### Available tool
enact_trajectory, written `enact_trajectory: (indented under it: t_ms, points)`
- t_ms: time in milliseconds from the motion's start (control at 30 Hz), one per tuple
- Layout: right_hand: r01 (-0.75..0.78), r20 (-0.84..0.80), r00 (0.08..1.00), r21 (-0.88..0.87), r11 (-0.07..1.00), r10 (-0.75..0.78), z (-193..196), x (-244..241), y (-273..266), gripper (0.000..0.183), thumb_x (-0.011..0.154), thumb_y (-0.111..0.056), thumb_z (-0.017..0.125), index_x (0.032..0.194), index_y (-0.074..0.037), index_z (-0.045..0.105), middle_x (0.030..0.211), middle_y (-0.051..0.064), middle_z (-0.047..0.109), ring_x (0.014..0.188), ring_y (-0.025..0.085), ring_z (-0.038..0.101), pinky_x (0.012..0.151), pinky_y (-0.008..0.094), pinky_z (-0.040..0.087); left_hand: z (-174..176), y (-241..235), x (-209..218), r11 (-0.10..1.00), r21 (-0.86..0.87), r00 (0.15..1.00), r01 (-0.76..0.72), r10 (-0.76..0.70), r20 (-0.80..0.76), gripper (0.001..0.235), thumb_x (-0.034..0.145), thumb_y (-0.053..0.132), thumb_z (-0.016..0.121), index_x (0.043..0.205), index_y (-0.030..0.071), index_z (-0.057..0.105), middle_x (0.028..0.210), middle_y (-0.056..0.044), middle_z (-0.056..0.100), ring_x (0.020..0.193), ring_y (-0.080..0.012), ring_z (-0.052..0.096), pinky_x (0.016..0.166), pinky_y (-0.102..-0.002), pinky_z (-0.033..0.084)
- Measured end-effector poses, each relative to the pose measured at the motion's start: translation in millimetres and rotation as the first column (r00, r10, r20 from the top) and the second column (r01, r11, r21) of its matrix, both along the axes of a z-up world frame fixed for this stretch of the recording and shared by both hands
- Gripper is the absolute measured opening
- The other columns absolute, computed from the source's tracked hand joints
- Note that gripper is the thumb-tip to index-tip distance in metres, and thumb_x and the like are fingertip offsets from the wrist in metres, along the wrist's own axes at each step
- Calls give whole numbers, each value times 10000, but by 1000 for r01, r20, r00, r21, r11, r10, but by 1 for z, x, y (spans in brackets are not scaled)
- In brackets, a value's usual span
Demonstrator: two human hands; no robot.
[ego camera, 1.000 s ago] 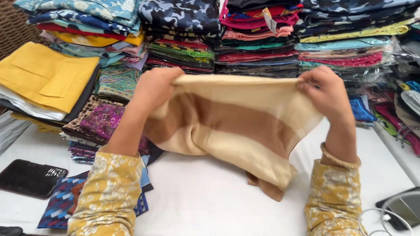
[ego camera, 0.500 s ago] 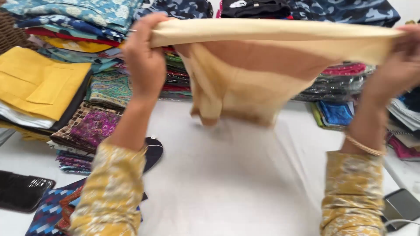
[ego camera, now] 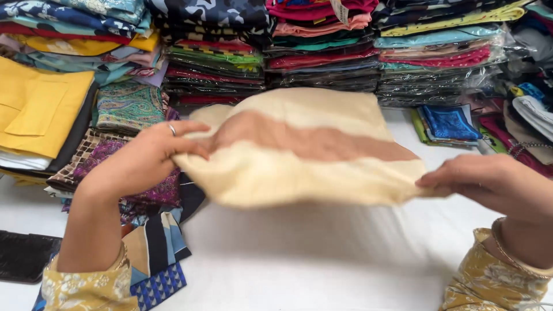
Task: The person folds several different patterned fabrics on a white table. They unfold each fabric, smooth it out, and fold it into a neat rectangle before placing it on a growing stack. The fabrics include a brown checkered piece, a purple floral piece, a green striped piece, a blue checkered piece, a pink floral piece, a blue shiny piece, and a beige piece.
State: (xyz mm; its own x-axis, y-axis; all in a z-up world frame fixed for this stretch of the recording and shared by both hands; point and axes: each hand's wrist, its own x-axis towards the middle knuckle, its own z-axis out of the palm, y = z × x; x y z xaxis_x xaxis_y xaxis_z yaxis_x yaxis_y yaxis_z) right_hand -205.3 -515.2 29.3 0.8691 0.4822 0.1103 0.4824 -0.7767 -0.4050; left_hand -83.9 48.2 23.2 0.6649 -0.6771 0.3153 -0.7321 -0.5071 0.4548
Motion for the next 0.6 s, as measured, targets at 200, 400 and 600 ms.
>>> enact_trajectory:
  t_ms: [200,400,600]
  points:
    - [-375,-130,919,-10,927,371,-7,-20,-23,461,888,-162,706,1343,-140,781,936,-25,782,863,136,759,747,308,634,-26,6,-17,965,220,988,141,-122,-95,455,784,-86,605,1053,212,818,1260,18,763,1355,-211,623,1301,-532,160]
    - [-656,-106,735,138,742,669,-6,-19,-30,434,960,-411,744,1268,-106,753,747,-54,825,721,132,747,676,358,614,2,-6,-40,837,144,843,527,-495,-209,545,795,348,875,1293,170,747,1450,-123,642,1321,-306,574,1175,-564,201]
    - [-353,-181,908,158,922,379,-9,41,-3,539,931,-344,688,1385,-59,635,1227,82,770,1005,198,756,858,379,598,-13,-42,27,975,146,964,165,-128,-232,562,904,382,656,1404,136,585,1426,-73,636,1281,-265,611,1020,-396,482]
